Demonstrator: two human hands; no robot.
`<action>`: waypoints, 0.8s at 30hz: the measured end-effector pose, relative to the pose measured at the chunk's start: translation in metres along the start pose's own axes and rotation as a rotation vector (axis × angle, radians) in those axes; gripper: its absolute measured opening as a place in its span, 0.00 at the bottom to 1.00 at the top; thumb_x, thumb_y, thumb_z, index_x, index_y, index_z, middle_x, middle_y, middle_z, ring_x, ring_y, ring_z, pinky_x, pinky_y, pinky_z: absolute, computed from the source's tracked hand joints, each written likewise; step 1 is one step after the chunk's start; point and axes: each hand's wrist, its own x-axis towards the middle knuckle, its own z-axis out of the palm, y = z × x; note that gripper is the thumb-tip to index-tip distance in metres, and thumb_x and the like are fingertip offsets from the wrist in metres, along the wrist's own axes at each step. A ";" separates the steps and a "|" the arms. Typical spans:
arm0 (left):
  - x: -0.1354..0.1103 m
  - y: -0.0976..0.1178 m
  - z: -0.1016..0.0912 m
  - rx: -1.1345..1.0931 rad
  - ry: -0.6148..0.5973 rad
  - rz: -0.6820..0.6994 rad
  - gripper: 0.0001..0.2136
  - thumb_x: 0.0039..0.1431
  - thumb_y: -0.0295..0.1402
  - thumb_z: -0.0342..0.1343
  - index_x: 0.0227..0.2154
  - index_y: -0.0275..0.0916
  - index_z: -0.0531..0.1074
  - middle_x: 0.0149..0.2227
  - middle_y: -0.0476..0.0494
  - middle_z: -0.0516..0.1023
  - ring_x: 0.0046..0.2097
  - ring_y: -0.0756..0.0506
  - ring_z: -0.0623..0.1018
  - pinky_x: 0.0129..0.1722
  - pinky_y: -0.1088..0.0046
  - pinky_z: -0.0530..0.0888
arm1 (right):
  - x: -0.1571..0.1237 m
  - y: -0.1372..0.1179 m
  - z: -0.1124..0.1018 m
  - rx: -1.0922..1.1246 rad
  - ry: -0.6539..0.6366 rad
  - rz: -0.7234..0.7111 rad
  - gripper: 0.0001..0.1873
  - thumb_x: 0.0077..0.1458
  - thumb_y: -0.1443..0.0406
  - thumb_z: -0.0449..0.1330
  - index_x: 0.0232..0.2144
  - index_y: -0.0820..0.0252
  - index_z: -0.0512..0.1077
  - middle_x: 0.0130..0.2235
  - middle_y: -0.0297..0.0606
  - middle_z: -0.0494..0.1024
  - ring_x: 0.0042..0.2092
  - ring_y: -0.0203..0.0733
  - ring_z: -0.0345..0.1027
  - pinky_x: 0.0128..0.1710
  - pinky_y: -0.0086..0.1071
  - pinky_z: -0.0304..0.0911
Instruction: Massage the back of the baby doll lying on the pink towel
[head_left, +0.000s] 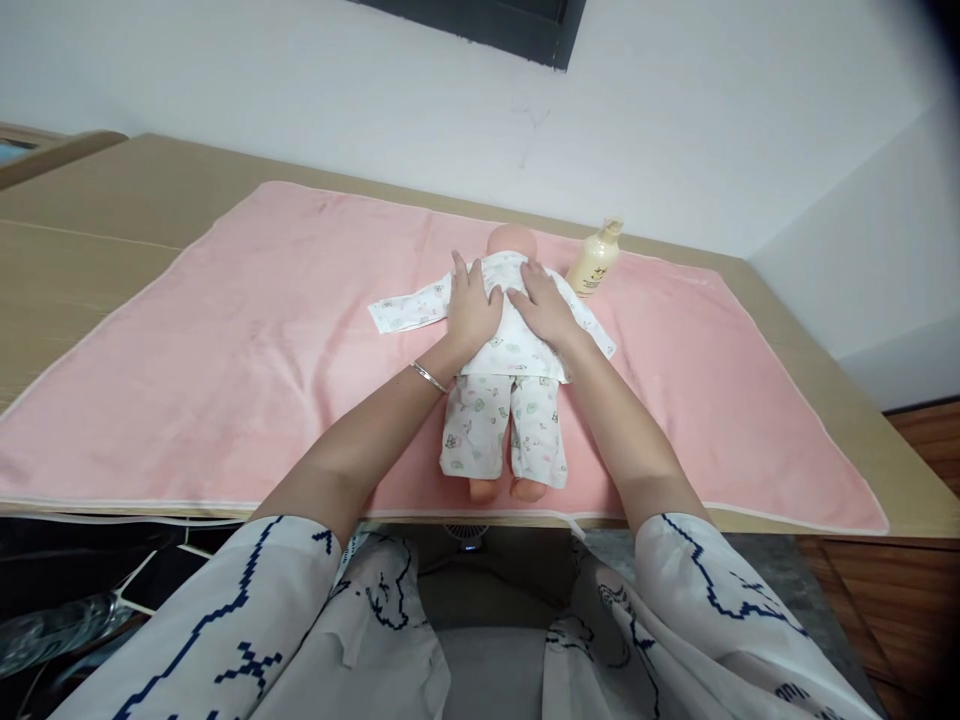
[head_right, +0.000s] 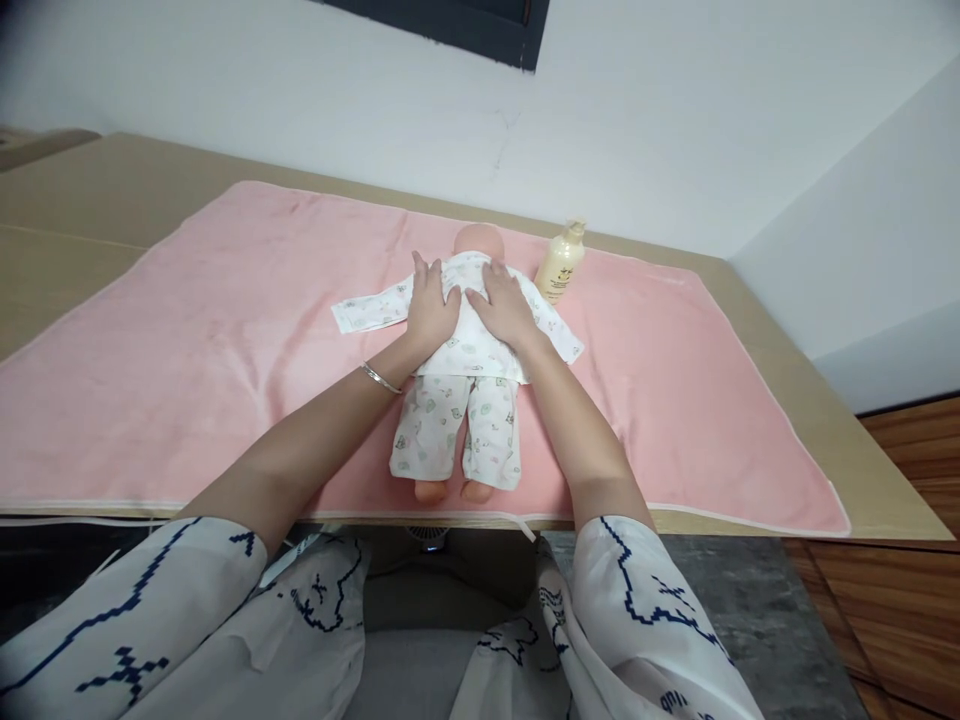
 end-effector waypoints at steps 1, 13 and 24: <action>0.000 0.000 0.000 0.010 -0.010 0.012 0.25 0.64 0.43 0.50 0.61 0.40 0.59 0.72 0.38 0.49 0.73 0.38 0.49 0.72 0.52 0.47 | 0.000 0.004 -0.001 0.012 0.009 0.049 0.40 0.64 0.49 0.46 0.68 0.69 0.49 0.72 0.49 0.46 0.73 0.52 0.36 0.72 0.50 0.36; 0.003 -0.002 0.001 0.093 -0.086 0.039 0.22 0.66 0.37 0.45 0.59 0.34 0.64 0.67 0.34 0.63 0.70 0.38 0.58 0.71 0.54 0.51 | -0.011 -0.024 -0.001 -0.012 -0.074 -0.120 0.32 0.64 0.56 0.45 0.66 0.64 0.57 0.70 0.43 0.54 0.72 0.47 0.41 0.72 0.47 0.36; 0.002 0.014 0.001 0.280 -0.172 0.160 0.20 0.67 0.31 0.40 0.56 0.37 0.69 0.64 0.38 0.68 0.68 0.40 0.63 0.70 0.56 0.57 | 0.000 0.007 0.004 -0.007 0.069 0.115 0.33 0.66 0.53 0.40 0.65 0.68 0.56 0.69 0.51 0.56 0.71 0.56 0.43 0.70 0.54 0.42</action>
